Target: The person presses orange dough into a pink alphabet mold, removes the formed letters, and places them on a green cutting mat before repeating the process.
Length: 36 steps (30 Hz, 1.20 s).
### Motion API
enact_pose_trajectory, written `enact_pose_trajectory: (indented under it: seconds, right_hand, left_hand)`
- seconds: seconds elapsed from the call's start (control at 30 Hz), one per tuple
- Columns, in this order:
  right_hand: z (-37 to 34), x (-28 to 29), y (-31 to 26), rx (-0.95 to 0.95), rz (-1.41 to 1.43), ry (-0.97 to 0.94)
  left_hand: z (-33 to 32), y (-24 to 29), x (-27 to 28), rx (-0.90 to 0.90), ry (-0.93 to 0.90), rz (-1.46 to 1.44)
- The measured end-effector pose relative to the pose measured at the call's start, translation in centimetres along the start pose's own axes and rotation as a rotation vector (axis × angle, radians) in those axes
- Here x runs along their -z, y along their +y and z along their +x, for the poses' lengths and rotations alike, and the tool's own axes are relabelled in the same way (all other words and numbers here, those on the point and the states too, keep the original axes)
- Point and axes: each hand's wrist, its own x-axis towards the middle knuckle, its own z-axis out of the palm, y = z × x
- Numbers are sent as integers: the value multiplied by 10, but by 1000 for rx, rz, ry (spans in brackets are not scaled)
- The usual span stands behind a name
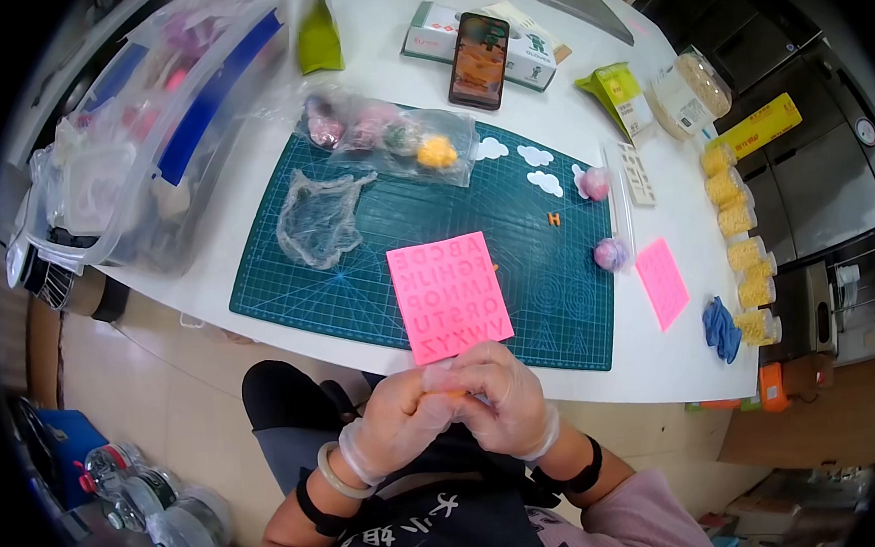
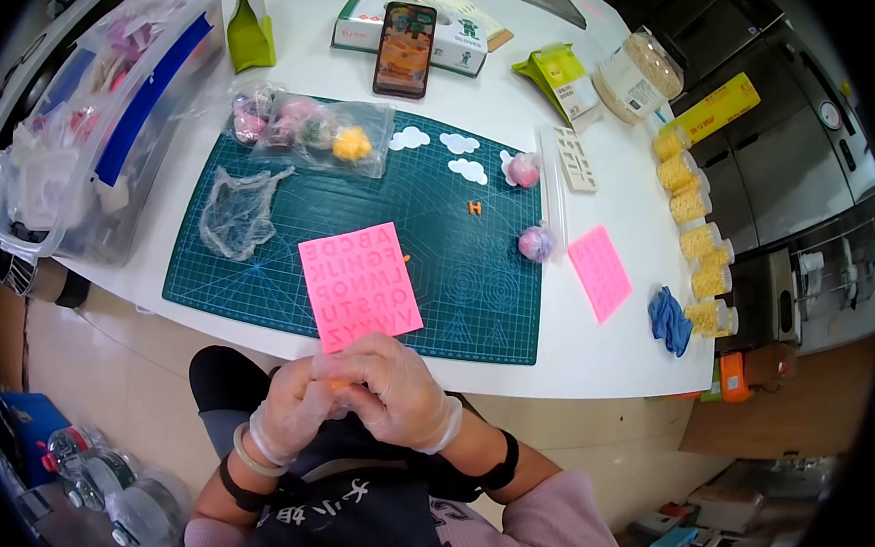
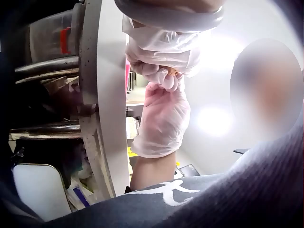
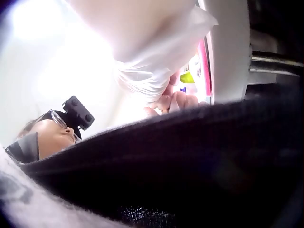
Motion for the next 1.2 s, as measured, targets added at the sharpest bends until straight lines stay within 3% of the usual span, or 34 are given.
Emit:
enact_pose_trajectory:
  seconds: [0.1, 0.17, 0.27, 0.37, 0.43, 0.5, 0.63, 0.9, 1.2]
  right_hand:
    - [1, -2, 1, 31, -13, -9]
    - [1, -2, 0, 11, 13, -23]
    - [3, 2, -1, -83, 75, -108]
    - [3, 7, -3, -84, 95, -174]
    - [0, 4, -3, -115, 114, -168]
    - [-5, 1, 0, 2, 212, -141]
    - [-13, -3, 1, 87, 111, -68]
    - [-25, -7, -2, -36, 105, -22]
    - [-27, -14, -3, -63, -47, 33]
  left_hand:
    - [-1, -1, 4, -30, -28, 41]
    - [-4, -4, 8, 160, -12, -145]
    - [-7, -6, 17, 236, -21, -387]
    - [-13, 0, 13, 237, -15, -315]
    - [-17, 1, 19, 246, -102, -298]
    - [-21, -2, 18, 279, -87, -187]
    - [-26, -1, 14, 358, -120, -244]
    - [-21, -2, -4, 241, -44, -73]
    - [-21, -12, 1, -117, -73, 29]
